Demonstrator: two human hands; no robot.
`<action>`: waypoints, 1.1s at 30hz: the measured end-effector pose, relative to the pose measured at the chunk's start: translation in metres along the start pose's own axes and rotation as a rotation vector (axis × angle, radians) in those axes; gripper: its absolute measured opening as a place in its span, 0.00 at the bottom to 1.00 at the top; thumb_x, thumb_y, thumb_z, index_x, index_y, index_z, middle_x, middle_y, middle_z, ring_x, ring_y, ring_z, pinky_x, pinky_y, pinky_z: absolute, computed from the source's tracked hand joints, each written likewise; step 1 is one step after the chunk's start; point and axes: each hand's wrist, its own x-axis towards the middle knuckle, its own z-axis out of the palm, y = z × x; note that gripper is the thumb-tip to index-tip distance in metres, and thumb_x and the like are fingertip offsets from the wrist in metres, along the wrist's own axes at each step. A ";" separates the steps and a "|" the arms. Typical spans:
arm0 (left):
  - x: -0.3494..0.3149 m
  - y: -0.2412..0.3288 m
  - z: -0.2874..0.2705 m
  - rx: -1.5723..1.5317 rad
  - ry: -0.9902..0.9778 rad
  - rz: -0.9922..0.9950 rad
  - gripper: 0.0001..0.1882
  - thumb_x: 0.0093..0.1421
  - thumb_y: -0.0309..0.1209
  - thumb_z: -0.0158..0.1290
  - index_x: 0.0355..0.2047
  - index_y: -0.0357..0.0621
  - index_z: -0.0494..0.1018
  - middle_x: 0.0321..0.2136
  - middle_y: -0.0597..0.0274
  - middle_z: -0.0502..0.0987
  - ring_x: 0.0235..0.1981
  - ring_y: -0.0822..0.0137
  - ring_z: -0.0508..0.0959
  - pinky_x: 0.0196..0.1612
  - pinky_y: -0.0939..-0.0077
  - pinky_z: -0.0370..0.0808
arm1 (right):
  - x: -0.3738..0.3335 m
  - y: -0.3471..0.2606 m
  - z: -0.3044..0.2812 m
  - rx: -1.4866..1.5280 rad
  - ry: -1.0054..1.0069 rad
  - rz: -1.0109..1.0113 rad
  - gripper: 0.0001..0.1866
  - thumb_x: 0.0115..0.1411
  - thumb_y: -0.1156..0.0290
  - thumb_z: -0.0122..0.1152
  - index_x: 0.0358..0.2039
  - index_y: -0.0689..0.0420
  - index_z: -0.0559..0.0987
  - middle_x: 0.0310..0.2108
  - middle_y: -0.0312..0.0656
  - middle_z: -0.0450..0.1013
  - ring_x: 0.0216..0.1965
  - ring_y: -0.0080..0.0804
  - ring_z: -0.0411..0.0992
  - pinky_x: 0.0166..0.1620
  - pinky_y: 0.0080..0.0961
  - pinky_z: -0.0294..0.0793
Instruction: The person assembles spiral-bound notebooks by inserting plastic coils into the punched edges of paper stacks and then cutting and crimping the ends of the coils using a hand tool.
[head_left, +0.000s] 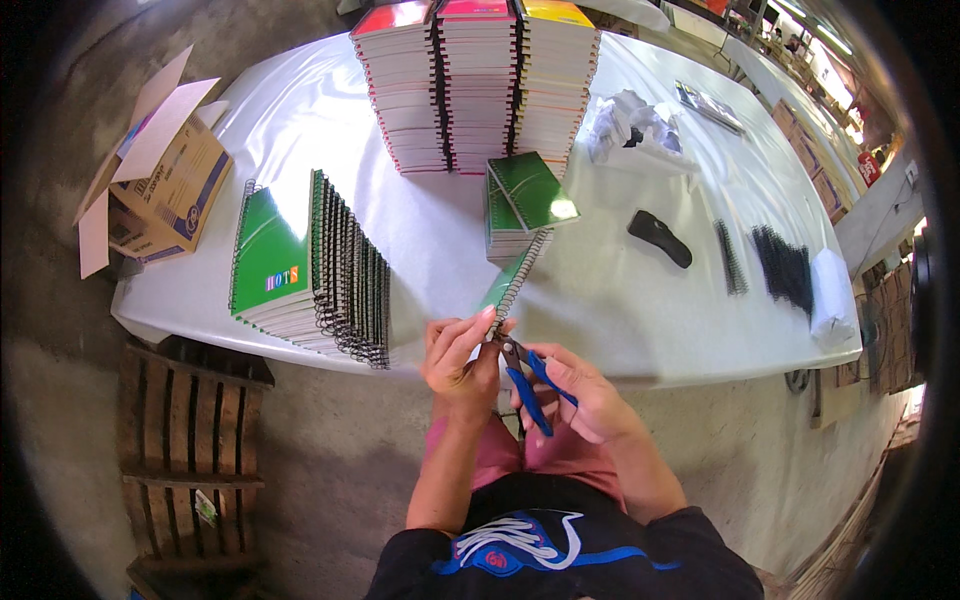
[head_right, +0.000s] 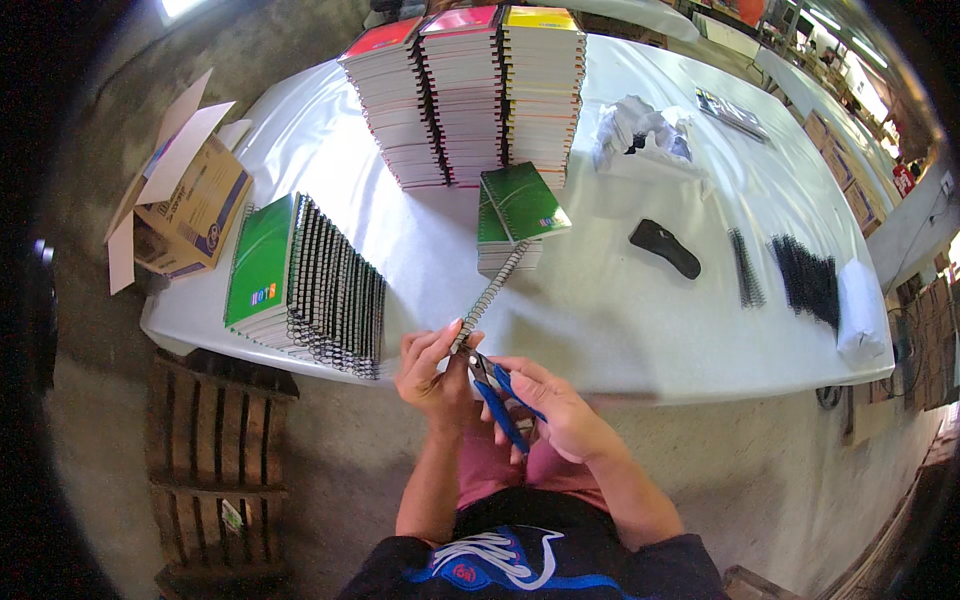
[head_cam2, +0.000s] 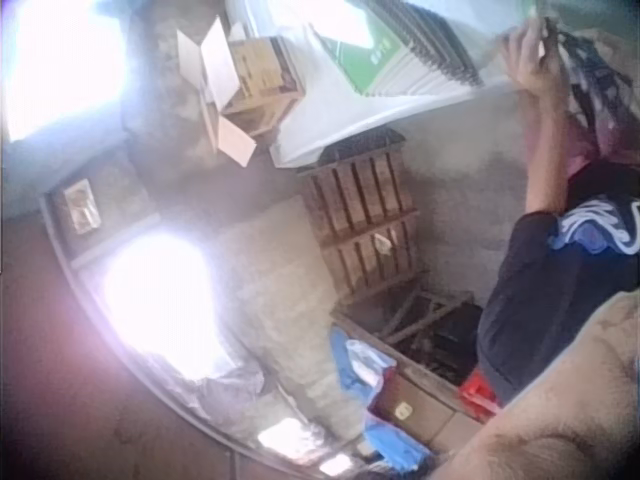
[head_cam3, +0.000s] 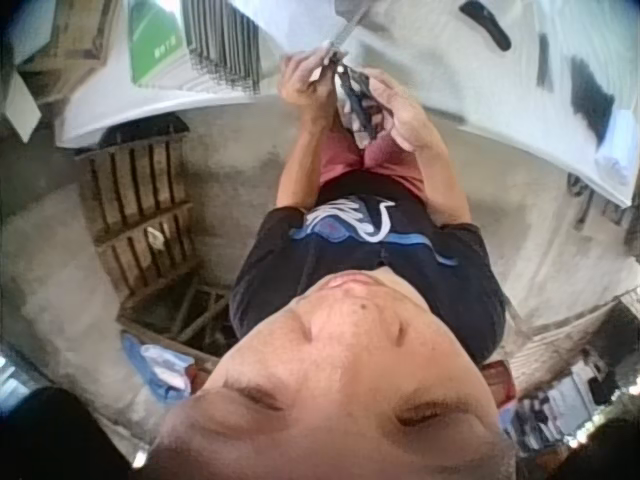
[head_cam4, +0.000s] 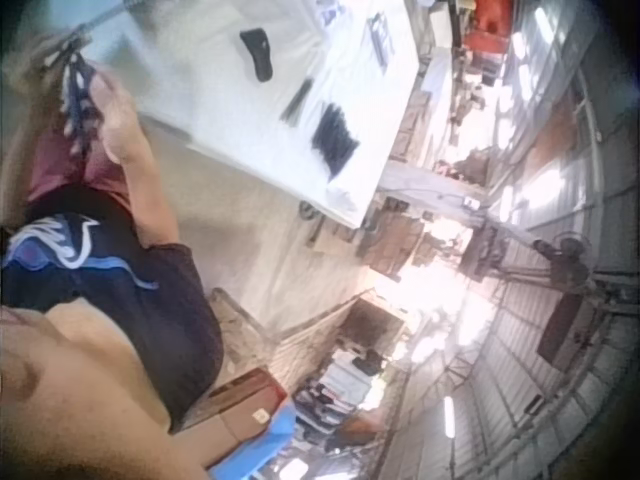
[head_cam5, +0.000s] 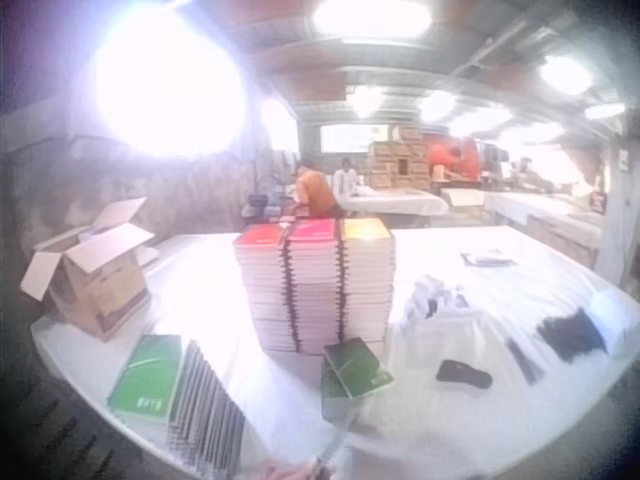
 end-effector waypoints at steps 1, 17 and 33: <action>0.000 0.002 0.001 -0.005 0.000 0.003 0.16 0.42 0.14 0.63 0.33 0.39 0.79 0.26 0.63 0.78 0.27 0.70 0.72 0.31 0.78 0.71 | -0.001 0.002 -0.002 -0.158 0.053 -0.085 0.21 0.62 0.58 0.51 0.55 0.48 0.70 0.43 0.48 0.68 0.42 0.41 0.69 0.43 0.37 0.70; 0.026 0.052 -0.008 -0.561 0.229 -0.296 0.17 0.60 0.23 0.52 0.47 0.42 0.61 0.36 0.64 0.64 0.37 0.74 0.65 0.43 0.81 0.63 | 0.018 -0.008 -0.039 -0.550 0.435 -0.594 0.30 0.62 0.60 0.53 0.62 0.52 0.58 0.63 0.45 0.53 0.61 0.38 0.57 0.58 0.52 0.57; 0.117 0.020 -0.141 -0.100 0.414 -0.195 0.22 0.66 0.35 0.43 0.56 0.37 0.59 0.51 0.53 0.66 0.56 0.64 0.63 0.60 0.69 0.55 | 0.176 -0.205 0.140 -0.156 -0.261 -0.952 0.23 0.60 0.72 0.44 0.57 0.55 0.67 0.35 0.36 0.73 0.26 0.17 0.65 0.31 0.15 0.65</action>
